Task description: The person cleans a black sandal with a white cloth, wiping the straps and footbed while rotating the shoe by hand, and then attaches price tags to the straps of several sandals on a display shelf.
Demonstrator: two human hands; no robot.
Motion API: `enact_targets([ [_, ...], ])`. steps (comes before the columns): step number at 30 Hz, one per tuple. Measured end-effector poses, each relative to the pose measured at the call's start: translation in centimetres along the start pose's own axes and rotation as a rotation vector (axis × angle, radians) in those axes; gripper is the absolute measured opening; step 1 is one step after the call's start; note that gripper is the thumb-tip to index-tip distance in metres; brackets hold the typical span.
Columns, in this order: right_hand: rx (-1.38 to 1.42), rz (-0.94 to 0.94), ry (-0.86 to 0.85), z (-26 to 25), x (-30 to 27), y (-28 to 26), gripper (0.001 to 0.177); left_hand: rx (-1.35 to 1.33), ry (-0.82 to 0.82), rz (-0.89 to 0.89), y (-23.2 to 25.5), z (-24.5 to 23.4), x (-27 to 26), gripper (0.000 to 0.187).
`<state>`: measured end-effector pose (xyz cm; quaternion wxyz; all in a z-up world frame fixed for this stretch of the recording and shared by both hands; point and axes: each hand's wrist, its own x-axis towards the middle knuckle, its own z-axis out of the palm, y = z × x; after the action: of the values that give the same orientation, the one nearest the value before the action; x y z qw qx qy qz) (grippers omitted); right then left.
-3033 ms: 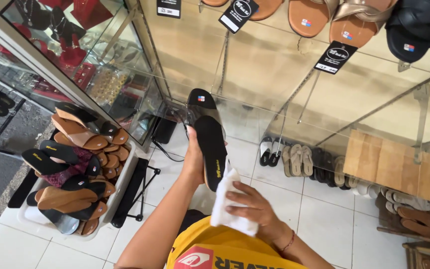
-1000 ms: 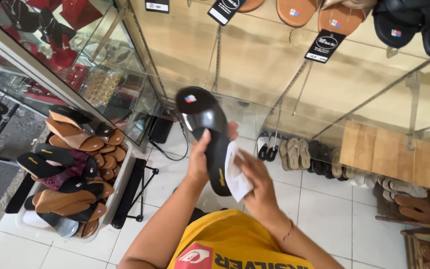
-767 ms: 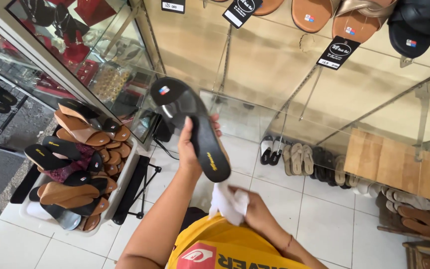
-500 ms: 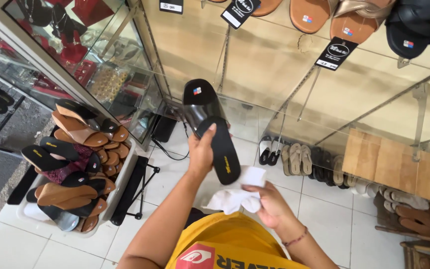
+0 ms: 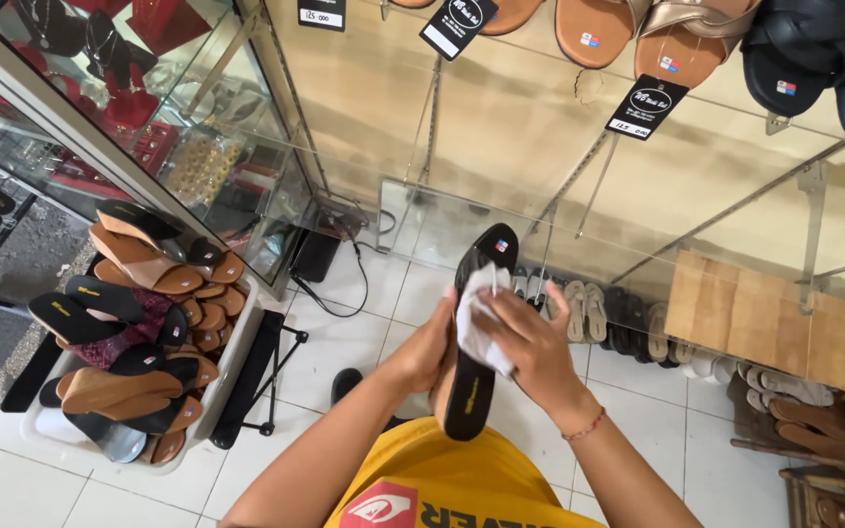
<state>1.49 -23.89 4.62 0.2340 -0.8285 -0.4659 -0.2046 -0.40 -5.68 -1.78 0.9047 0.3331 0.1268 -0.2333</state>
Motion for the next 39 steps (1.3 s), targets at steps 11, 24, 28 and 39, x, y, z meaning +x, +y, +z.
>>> enact_targets([
  [11,0.011,0.159,0.008,1.7,-0.1,0.5,0.018,0.102,-0.003,0.054,-0.2,-0.3,0.7,0.073],
  [24,0.649,0.152,0.062,-1.6,-0.3,1.3,0.050,0.079,0.244,0.255,3.3,1.2,0.2,0.076],
  [28,0.130,0.209,0.022,0.8,1.9,-0.6,0.055,-0.085,0.163,0.302,1.1,1.0,3.2,0.084],
  [39,0.348,0.292,-0.032,-2.6,-5.2,1.4,0.039,0.305,0.300,0.318,2.2,1.0,2.4,0.065],
])
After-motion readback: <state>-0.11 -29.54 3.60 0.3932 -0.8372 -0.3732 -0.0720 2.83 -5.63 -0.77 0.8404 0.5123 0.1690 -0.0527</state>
